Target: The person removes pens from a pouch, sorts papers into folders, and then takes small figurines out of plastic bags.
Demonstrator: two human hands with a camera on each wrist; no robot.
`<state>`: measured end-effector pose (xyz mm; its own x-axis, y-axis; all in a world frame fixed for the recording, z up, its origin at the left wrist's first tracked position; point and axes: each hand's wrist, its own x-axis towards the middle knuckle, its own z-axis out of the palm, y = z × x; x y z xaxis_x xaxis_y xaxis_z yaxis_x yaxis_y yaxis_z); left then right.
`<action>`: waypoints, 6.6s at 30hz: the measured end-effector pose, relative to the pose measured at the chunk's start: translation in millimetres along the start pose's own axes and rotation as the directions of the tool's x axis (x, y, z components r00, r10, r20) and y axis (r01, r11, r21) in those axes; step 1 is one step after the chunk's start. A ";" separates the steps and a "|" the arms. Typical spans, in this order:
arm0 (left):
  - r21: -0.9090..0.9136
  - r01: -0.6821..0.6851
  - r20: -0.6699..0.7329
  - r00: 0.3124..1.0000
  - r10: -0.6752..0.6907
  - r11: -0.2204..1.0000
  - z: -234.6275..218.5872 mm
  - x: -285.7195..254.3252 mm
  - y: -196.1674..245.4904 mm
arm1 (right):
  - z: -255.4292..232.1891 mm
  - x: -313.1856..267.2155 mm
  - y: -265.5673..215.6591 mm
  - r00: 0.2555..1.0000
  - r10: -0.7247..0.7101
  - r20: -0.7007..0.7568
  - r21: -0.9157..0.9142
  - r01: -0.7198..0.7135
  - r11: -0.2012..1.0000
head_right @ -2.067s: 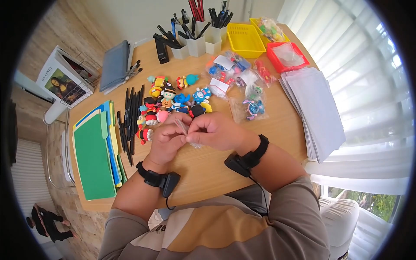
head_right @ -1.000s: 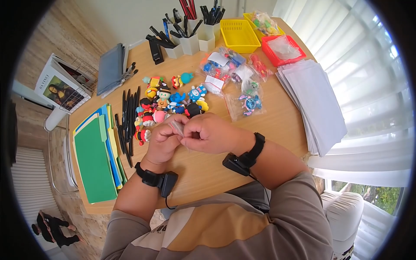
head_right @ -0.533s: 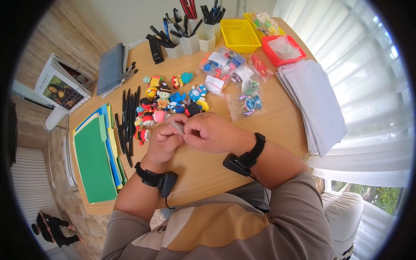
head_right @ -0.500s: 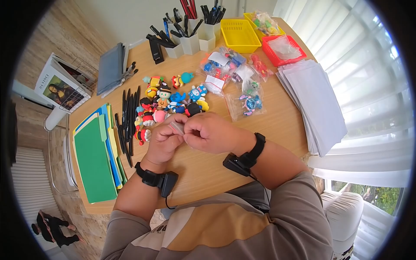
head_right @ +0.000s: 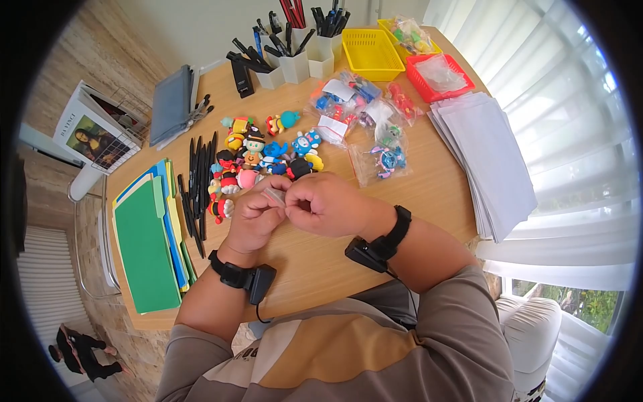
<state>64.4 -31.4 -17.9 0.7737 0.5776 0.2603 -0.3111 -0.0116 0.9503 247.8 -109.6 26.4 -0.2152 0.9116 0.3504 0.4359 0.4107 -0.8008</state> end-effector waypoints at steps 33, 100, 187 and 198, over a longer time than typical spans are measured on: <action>0.068 -0.008 -0.009 1.000 0.009 0.998 -1.6 -0.1 -2.5 | -1.7 -0.3 -0.5 1.000 0.006 0.019 0.019 -0.006 1.000; -0.058 0.005 0.009 1.000 -0.005 0.998 -6.1 -1.3 -5.6 | -2.8 1.2 0.4 0.998 0.024 0.059 -0.049 -0.021 0.999; -0.080 -0.038 -0.116 0.993 0.028 0.996 -3.0 -0.8 -7.7 | -5.2 -2.4 5.0 0.958 0.107 -0.266 -0.111 -0.141 0.984; -0.060 0.024 -0.188 0.982 -0.035 0.998 -1.6 -3.1 -8.0 | -6.2 -0.7 6.3 0.923 0.139 -0.360 -0.008 -0.152 0.988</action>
<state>63.6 -31.8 -26.6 0.6663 0.7210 0.1902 -0.3249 0.0511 0.9444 256.1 -107.6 24.1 0.1767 0.9052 0.3865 0.4707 0.2671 -0.8409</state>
